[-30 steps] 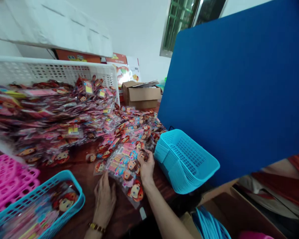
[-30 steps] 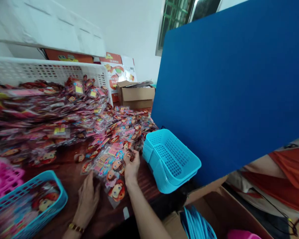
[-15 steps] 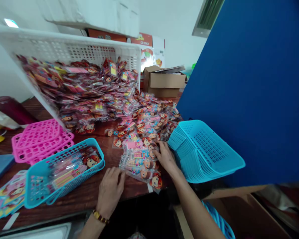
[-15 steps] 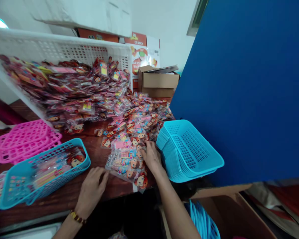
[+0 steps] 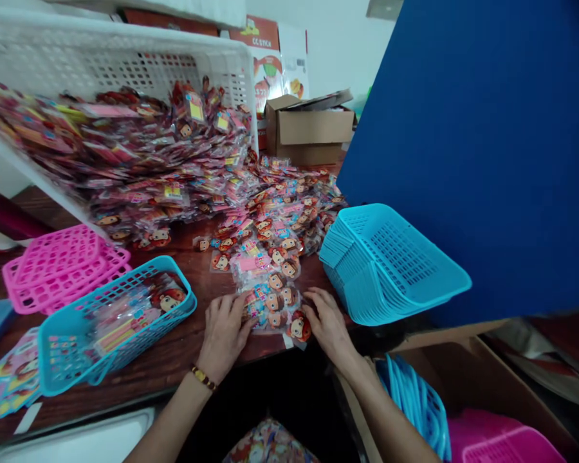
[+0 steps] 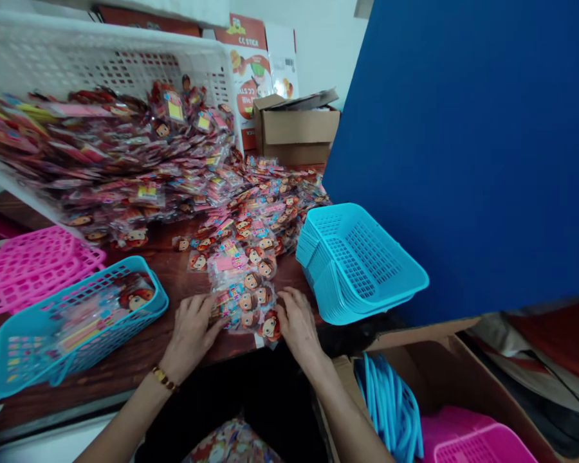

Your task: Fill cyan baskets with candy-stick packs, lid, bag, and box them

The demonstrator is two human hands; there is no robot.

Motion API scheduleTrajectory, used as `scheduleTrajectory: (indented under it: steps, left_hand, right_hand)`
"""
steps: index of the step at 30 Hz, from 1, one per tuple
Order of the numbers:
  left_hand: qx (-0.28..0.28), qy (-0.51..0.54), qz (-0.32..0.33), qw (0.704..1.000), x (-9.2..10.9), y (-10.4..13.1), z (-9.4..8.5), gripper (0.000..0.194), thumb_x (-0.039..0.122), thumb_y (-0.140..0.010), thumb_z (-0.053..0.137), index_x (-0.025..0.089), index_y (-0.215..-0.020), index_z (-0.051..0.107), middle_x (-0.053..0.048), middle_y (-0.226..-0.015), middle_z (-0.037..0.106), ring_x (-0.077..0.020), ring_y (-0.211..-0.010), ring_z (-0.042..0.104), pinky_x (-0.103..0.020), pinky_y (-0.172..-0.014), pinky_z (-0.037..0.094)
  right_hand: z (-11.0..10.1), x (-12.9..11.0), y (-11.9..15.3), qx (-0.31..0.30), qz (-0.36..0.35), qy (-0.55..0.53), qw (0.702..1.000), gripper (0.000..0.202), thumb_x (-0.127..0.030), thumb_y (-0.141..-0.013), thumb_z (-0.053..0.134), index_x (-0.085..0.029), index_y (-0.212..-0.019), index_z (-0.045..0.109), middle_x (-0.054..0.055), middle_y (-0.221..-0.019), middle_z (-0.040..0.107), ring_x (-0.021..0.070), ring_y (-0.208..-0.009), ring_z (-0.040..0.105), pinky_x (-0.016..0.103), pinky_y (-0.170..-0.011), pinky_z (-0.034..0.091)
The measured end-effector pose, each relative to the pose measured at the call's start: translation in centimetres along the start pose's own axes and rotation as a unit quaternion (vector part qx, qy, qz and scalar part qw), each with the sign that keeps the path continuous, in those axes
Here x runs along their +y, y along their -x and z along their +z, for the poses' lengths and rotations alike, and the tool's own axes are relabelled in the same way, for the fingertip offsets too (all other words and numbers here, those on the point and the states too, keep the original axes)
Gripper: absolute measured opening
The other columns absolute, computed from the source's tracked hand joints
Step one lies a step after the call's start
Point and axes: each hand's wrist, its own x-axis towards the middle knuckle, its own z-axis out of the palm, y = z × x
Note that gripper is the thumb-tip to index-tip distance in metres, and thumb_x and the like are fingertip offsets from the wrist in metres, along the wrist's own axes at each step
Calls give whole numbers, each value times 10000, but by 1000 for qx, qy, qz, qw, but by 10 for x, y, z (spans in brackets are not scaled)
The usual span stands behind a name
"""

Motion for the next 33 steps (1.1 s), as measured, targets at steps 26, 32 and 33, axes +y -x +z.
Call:
scheduleTrajectory:
  steps: [26, 32, 33]
  left_hand:
    - [-41, 79, 14, 996, -11, 37, -22, 240, 182, -910, 589, 242, -1141, 566, -47, -1044, 653, -260, -994, 544, -442, -858, 409]
    - [10, -15, 20, 1000, 5, 31, -27, 134, 141, -865, 633, 198, -979, 591, -122, -1308, 579, -348, -1250, 453, -531, -981, 376]
    - [12, -28, 23, 999, 6, 28, -28, 157, 129, -860, 630, 194, -997, 589, -128, -1385, 536, -359, -1307, 413, -544, -1007, 359]
  right_hand:
    - [17, -49, -56, -163, -103, 189, 963, 326, -339, -871, 690, -199, -1159, 632, 151, -1222, 622, 321, -1095, 535, 492, -921, 391]
    - [24, -39, -46, -108, -141, 146, 973, 349, -282, -892, 668, -219, -1230, 603, 113, -1198, 646, 300, -1166, 507, 515, -1022, 304]
    - [23, -37, -42, -92, -156, 136, 974, 361, -252, -903, 650, -223, -1257, 591, 106, -1221, 646, 294, -1199, 493, 509, -1039, 285]
